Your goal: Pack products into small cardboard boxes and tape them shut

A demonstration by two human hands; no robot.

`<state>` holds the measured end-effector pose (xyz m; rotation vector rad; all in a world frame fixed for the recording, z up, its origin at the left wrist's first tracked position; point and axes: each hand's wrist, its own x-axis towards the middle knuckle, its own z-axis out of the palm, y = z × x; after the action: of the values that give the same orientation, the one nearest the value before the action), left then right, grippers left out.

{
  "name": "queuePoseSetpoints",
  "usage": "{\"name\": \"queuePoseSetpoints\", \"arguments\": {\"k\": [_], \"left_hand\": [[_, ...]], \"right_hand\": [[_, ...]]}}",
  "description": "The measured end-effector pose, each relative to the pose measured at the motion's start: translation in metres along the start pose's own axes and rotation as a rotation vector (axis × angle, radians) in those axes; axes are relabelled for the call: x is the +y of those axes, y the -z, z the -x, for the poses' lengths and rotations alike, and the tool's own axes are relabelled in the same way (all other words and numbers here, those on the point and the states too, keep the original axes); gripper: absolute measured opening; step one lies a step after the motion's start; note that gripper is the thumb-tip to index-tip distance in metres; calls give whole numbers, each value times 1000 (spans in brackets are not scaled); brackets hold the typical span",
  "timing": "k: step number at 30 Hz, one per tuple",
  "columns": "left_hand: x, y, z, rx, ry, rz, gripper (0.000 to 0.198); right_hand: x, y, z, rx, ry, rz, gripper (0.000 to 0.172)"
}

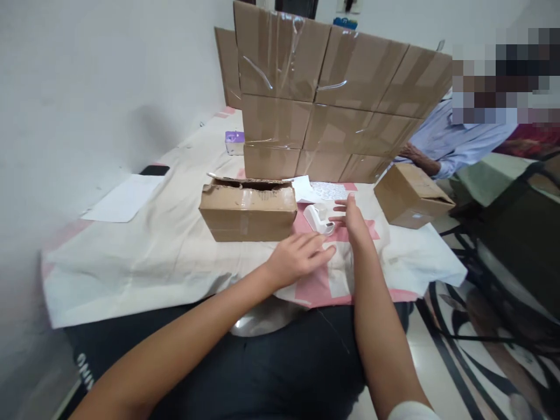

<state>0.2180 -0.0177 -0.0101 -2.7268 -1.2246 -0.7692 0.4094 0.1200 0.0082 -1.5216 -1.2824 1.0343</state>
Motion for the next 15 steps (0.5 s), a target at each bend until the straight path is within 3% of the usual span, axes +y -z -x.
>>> {"name": "queuePoseSetpoints", "arguments": {"k": [3,6,9,15], "left_hand": [[-2,-45,-48,35,125,60,59],[-19,-73,-80,31,267,81,83],[-32,-86,-86,70,306,91,87],[-37,-91,-77,124,296,118,87]], "right_hand": [[2,5,0,-7,-6,-42,71],[3,9,0,-5,-37,-59,69],[-1,8,-1,3,-39,-63,64],[-7,-5,-3,10,-31,-32,58]]}}
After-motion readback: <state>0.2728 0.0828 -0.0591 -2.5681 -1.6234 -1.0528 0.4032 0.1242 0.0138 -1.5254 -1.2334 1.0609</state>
